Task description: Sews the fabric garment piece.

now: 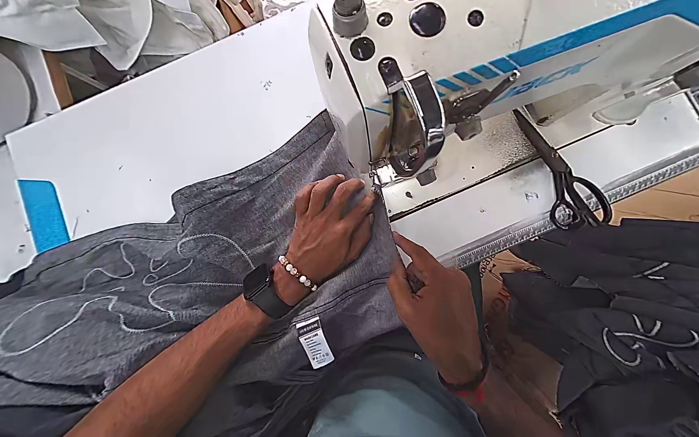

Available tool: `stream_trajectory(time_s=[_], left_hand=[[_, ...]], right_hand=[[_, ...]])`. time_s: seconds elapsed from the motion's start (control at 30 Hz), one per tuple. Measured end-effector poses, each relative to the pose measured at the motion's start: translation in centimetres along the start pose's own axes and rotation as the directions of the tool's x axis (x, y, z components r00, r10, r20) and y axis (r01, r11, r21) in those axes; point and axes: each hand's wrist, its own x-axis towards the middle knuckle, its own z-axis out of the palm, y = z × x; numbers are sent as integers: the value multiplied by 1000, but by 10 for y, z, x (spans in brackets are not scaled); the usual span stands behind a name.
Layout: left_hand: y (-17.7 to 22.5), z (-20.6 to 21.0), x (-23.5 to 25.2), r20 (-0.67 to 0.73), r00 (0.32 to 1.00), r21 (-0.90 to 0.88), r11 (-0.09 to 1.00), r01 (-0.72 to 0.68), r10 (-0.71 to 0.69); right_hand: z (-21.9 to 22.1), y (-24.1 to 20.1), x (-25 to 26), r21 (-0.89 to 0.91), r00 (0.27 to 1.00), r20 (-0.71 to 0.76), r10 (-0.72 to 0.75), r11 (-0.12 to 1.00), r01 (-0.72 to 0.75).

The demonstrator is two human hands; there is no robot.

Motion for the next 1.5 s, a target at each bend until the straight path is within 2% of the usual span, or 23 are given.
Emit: stream_trajectory(time_s=[0.2,0.3,0.37,0.47,0.57,0.6,0.67,0.77,0.83,0.93,1.0,1.1,1.17,1.2,1.23,1.27,1.3,1.33,1.37,1.4,1.5], left_hand=[[-20,-3,15,-99,981,-21,985,-172,169],[-33,-4,25,-153,944,-34,953,-302,294],[-35,-8,29,-140,934,-31,941,-337,330],[-18,-12,20,-33,975,-146,964,-223,220],[-10,-9,8,35,999,-355,935,20,-8],[-11,-7,3,62,997,-359,932,56,-37],[-14,-3,-3,80,997,-271,962,35,-14],[-3,1,-6,71,998,-151,989,10,1],[2,2,-7,62,998,-131,991,14,-5],[2,2,-6,45,999,-137,990,22,-16],[1,-1,-2,33,999,-125,991,38,-34],[-6,-6,8,26,1000,-48,999,-6,7],[-12,-5,11,5,999,-24,999,-46,46],[-15,-4,12,-7,998,-22,998,-57,57],[-15,-4,12,-12,998,-29,998,-60,60],[-15,-3,11,-14,998,-41,997,-59,58],[-15,-4,11,-16,998,-50,997,-57,56],[-15,-4,12,-20,998,-55,997,-58,57],[-15,-4,12,-20,998,-55,997,-61,60],[-15,-4,12,-17,998,-53,997,-59,58],[-16,-5,14,-31,998,-51,997,-55,53]], right_hand=[[-16,-9,10,-112,997,-3,-81,990,80],[-34,-24,38,-139,986,88,-140,979,152],[-38,-30,65,-154,974,193,-116,977,147],[-17,-13,97,-244,945,326,-17,965,102],[-1,7,95,-343,973,229,-9,935,90],[-3,10,87,-368,981,196,-15,926,87],[-12,23,66,-363,988,146,-43,927,94],[-33,46,27,-192,969,231,-90,972,136],[-36,50,-5,-69,950,252,-185,976,208],[-21,52,-48,-6,849,323,-419,896,444],[0,56,-64,-25,766,413,-492,835,550],[16,58,-68,-142,682,633,-365,812,566],[8,51,-57,-52,560,785,-265,873,486],[0,45,-45,34,528,801,-281,903,429],[-7,39,-34,122,603,723,-338,921,370],[-13,29,-21,169,732,586,-348,936,309],[-16,20,-6,160,854,416,-312,950,269],[-15,14,11,92,934,244,-261,965,246],[-10,13,27,16,972,107,-208,978,208],[-3,15,42,-41,988,34,-153,987,154],[16,17,66,-116,999,-9,-35,993,34]])
